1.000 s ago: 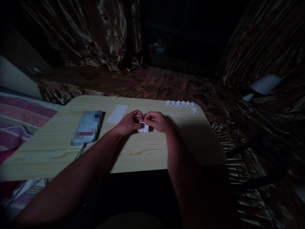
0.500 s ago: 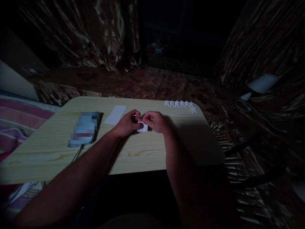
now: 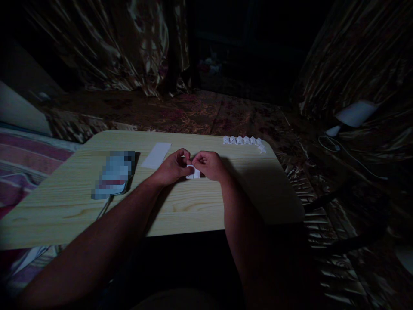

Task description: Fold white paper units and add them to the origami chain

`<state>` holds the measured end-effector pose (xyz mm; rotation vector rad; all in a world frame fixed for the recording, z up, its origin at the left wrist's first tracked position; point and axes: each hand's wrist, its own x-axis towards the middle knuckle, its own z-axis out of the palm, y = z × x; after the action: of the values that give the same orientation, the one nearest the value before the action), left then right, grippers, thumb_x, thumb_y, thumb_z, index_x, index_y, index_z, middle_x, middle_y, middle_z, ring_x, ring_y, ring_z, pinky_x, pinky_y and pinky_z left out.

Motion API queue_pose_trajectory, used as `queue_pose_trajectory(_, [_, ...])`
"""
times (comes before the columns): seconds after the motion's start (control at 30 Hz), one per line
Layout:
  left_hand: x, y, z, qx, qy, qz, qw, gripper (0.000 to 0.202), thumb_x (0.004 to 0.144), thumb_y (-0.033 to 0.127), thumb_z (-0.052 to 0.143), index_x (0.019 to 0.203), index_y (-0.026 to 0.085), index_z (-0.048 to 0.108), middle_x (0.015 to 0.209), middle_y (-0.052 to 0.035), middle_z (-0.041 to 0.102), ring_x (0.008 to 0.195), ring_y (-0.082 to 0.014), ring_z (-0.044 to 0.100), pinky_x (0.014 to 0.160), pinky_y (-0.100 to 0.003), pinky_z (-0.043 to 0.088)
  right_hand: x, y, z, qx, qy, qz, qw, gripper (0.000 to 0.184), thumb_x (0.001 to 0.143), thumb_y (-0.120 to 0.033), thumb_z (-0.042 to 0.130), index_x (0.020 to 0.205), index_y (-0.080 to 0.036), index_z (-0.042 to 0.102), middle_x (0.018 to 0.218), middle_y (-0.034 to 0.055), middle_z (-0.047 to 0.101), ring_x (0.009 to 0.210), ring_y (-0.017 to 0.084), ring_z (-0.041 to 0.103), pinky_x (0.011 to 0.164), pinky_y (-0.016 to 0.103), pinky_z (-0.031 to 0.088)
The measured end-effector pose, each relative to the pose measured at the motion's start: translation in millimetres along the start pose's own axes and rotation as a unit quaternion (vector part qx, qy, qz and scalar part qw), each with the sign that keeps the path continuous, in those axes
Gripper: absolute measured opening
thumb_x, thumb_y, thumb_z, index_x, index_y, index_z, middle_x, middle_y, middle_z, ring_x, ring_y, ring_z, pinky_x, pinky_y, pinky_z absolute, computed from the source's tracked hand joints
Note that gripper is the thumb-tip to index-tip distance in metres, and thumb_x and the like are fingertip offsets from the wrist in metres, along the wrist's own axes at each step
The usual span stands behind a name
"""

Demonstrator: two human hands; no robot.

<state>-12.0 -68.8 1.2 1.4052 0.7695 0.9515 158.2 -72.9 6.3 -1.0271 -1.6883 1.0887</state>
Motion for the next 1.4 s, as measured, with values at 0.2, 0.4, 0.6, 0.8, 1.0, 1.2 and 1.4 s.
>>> queue_pose_trajectory(0.2, [-0.4,-0.1,0.9,-0.008,-0.001,0.002,1.000,0.039,0.060,0.014,0.070,0.086,0.021,0.042,0.065,0.0075,0.053,0.045,-0.0039,0.043,0.041,-0.015,0.028,0.6,0.3,-0.1,-0.011,0.003,-0.006,1.000,0.015,0.072,-0.028,0.063,0.075,-0.013,0.061,0.067,0.0006,0.061,0.058,0.009,0.053,0.053,0.020,0.041])
queue_pose_trajectory(0.4, [-0.4,-2.1,6.2,-0.031,0.021,0.022,0.999,0.039,0.063,0.018,0.071,0.089,0.020,0.042,0.063,0.0062,0.055,0.050,-0.0068,0.049,0.046,-0.017,0.034,3.2,2.9,-1.2,-0.003,0.030,-0.031,0.999,0.015,0.074,-0.028,0.062,0.076,-0.014,0.062,0.070,0.0018,0.062,0.061,0.010,0.056,0.057,0.022,0.045])
queue_pose_trajectory(0.6, [3.0,-5.9,8.7,-0.040,0.084,0.056,0.994,0.043,0.058,0.014,0.072,0.091,0.020,0.045,0.065,0.0056,0.058,0.052,-0.0084,0.053,0.050,-0.019,0.039,4.7,3.7,-1.5,0.039,0.061,-0.023,0.997,0.022,0.071,-0.035,0.067,0.078,-0.015,0.062,0.071,0.0025,0.064,0.061,0.012,0.059,0.057,0.023,0.048])
queue_pose_trajectory(0.8, [4.8,-7.9,6.7,-0.051,0.098,0.079,0.991,0.041,0.060,0.014,0.072,0.094,0.018,0.049,0.066,0.0036,0.059,0.055,-0.0097,0.056,0.053,-0.021,0.042,5.4,5.7,-2.4,0.063,0.053,0.021,0.996,0.022,0.068,-0.033,0.069,0.076,-0.014,0.061,0.060,0.0006,0.061,0.051,0.012,0.058,0.048,0.024,0.048])
queue_pose_trajectory(1.0, [3.2,-5.8,6.7,-0.035,0.102,0.085,0.991,0.039,0.060,0.014,0.074,0.093,0.017,0.053,0.066,0.0032,0.058,0.055,-0.0090,0.054,0.054,-0.021,0.041,5.4,5.1,-1.5,0.040,0.068,0.018,0.997,0.017,0.068,-0.029,0.066,0.072,-0.014,0.061,0.055,-0.0005,0.060,0.047,0.011,0.055,0.046,0.022,0.046])
queue_pose_trajectory(1.2, [3.0,-5.4,6.7,-0.034,0.100,0.082,0.991,0.039,0.061,0.015,0.073,0.094,0.017,0.052,0.066,0.0033,0.059,0.054,-0.0090,0.053,0.053,-0.021,0.042,5.1,4.7,-1.5,0.024,0.069,0.007,0.997,0.013,0.069,-0.026,0.064,0.071,-0.014,0.061,0.052,-0.0014,0.058,0.046,0.010,0.053,0.046,0.020,0.042])
queue_pose_trajectory(1.4, [2.8,-4.3,6.9,-0.043,0.088,0.065,0.993,0.041,0.060,0.016,0.074,0.095,0.017,0.052,0.067,0.0025,0.061,0.055,-0.0106,0.056,0.054,-0.022,0.042,4.3,2.2,0.2,-0.008,0.083,0.005,0.997,0.011,0.068,-0.025,0.061,0.069,-0.014,0.060,0.052,-0.0024,0.057,0.047,0.009,0.052,0.045,0.019,0.039])
